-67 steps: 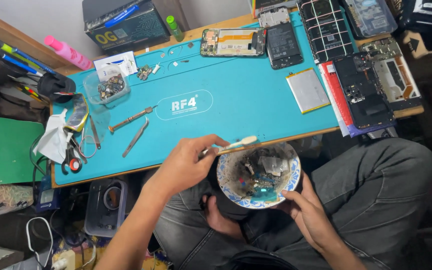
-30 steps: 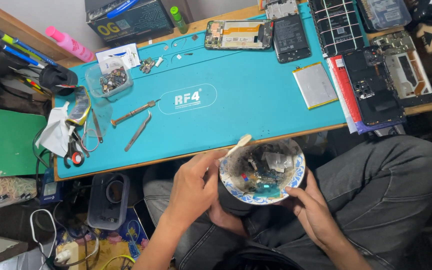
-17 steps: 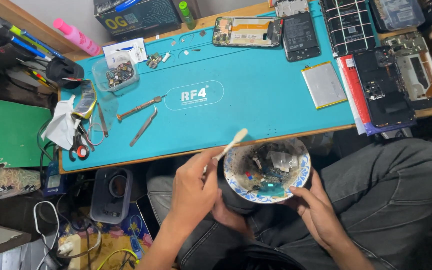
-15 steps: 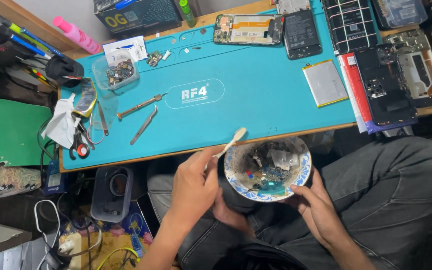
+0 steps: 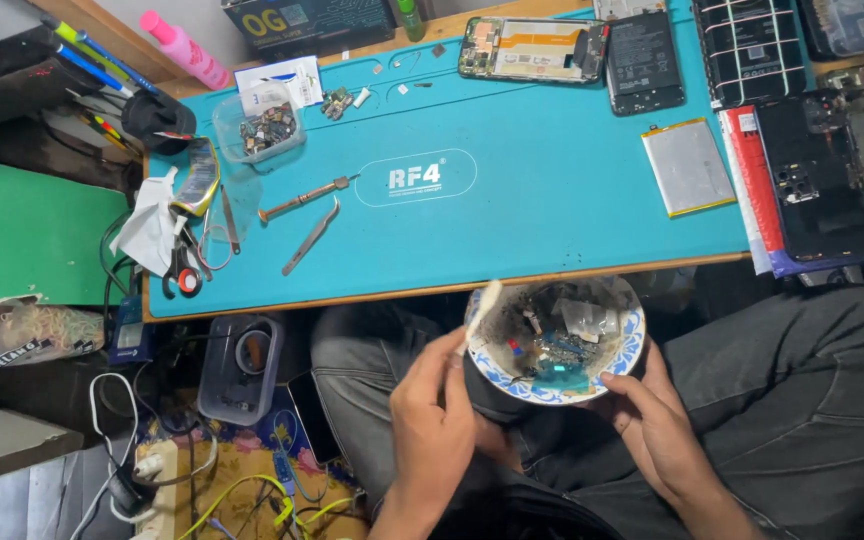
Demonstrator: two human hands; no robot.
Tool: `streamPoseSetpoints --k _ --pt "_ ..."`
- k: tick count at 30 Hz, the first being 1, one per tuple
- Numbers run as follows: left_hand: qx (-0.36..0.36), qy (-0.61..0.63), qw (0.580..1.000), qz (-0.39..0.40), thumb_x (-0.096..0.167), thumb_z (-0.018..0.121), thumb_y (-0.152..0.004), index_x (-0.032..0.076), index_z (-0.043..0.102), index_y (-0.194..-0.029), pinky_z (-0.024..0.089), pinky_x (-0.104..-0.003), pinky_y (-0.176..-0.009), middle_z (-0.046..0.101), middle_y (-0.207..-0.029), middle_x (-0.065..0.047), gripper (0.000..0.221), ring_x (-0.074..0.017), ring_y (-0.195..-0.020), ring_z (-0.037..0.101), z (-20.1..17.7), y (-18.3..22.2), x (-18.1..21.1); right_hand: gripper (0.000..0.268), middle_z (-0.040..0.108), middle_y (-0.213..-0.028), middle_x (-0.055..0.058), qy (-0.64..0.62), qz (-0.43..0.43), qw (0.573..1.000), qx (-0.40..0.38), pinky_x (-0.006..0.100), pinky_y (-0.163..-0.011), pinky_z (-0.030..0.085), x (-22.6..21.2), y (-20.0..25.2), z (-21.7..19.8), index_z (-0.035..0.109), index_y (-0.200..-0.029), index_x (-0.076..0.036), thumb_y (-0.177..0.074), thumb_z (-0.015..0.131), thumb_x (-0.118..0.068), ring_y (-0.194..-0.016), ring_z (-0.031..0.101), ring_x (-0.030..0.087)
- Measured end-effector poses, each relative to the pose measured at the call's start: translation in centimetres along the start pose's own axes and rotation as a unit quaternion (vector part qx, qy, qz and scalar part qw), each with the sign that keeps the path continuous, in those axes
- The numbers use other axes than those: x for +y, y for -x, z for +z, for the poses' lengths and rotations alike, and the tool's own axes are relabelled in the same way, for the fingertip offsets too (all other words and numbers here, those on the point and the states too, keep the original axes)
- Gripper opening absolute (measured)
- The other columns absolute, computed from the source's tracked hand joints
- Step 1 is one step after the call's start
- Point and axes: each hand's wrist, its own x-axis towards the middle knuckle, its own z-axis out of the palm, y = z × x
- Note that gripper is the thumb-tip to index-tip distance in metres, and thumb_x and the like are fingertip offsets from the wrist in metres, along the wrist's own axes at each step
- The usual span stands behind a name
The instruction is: Cleaning the internal frame of a mobile phone using a toothbrush and cleaning solution to remove old adhesive and debris.
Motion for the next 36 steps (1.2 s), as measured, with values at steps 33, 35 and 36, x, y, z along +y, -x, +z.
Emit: streamPoseSetpoints --k 33,35,36 --pt "0.02 -0.105 0.993 0.056 0.001 0.061 -0.096 0.011 0.072 -0.119 0.046 -0.045 -0.052 0.071 -0.07 -0.011 0.028 -0.0262 -0.049 0.06 -2.4 -10.8 -0.4 0.082 0.057 -0.148 0.023 -0.026 -0.022 0.999 -0.007 0.047 -0.095 0.052 0.2 -0.2 -0.3 0.029 -0.173 -0.014 -0.095 0.046 0.002 -0.118 0.061 0.033" --pt "-0.094 -0.049 0.994 0.032 0.005 0.06 -0.095 0.013 0.076 -0.114 0.042 -0.04 -0.048 0.067 -0.061 -0.009 0.026 -0.0215 -0.046 0.054 -2.3 -9.9 0.9 0.082 0.056 -0.15 0.023 -0.02 -0.008 1.0 -0.002 0.049 -0.099 0.051 0.0 0.0 -0.1 0.028 -0.174 -0.015 -0.095 0.045 0.003 -0.122 0.061 0.034" --pt "-0.095 -0.05 0.994 0.033 0.005 0.06 -0.095 0.013 0.076 -0.114 0.042 -0.04 -0.048 0.067 -0.061 -0.009 0.026 -0.0215 -0.046 0.054 -2.3 -10.2 1.2 0.082 0.056 -0.15 0.023 -0.022 -0.009 1.0 -0.002 0.049 -0.099 0.051 0.0 -0.2 -0.2 0.028 -0.174 -0.015 -0.095 0.045 0.003 -0.122 0.061 0.034"
